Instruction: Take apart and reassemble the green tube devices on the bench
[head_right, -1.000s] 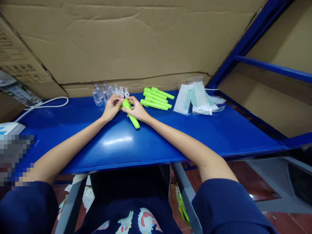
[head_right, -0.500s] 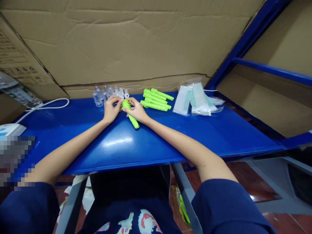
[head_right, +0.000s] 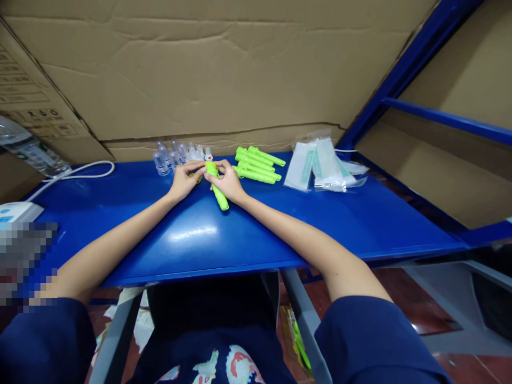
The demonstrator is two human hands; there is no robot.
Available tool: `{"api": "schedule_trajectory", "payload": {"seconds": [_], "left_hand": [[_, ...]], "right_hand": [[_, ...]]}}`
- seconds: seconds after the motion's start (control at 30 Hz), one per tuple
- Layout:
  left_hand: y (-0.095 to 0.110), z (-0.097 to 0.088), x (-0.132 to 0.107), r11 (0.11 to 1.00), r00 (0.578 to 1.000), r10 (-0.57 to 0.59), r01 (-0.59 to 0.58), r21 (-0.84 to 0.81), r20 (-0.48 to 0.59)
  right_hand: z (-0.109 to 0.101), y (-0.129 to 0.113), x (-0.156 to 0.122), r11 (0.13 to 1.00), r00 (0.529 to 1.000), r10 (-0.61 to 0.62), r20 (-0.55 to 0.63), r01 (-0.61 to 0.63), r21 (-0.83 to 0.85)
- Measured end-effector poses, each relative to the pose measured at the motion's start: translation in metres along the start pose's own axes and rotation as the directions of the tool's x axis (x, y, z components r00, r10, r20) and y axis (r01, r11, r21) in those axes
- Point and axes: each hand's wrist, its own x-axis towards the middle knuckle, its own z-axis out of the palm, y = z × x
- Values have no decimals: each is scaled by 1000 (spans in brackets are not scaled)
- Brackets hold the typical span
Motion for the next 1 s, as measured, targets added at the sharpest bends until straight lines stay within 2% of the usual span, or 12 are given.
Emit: {"api": "schedule_trajectory", "payload": {"seconds": [0.3, 0.6, 0.9, 1.0], "left_hand": [[11, 2, -5, 995, 998, -4, 11, 101, -69], [22, 5, -8, 991, 992, 5, 12, 133, -127], [25, 5, -10, 992, 994, 15, -1, 129, -109], [23, 7, -10, 1000, 998, 9, -7, 30, -68]], "right_hand": [[3, -3, -5, 998, 1000, -3, -31, 1, -62], [2, -1, -6, 992, 999, -39, -35, 35, -122], [4, -1, -6, 993, 997, -43, -56, 37, -115], [4, -4, -7, 993, 998, -56, -35, 52, -105]]}}
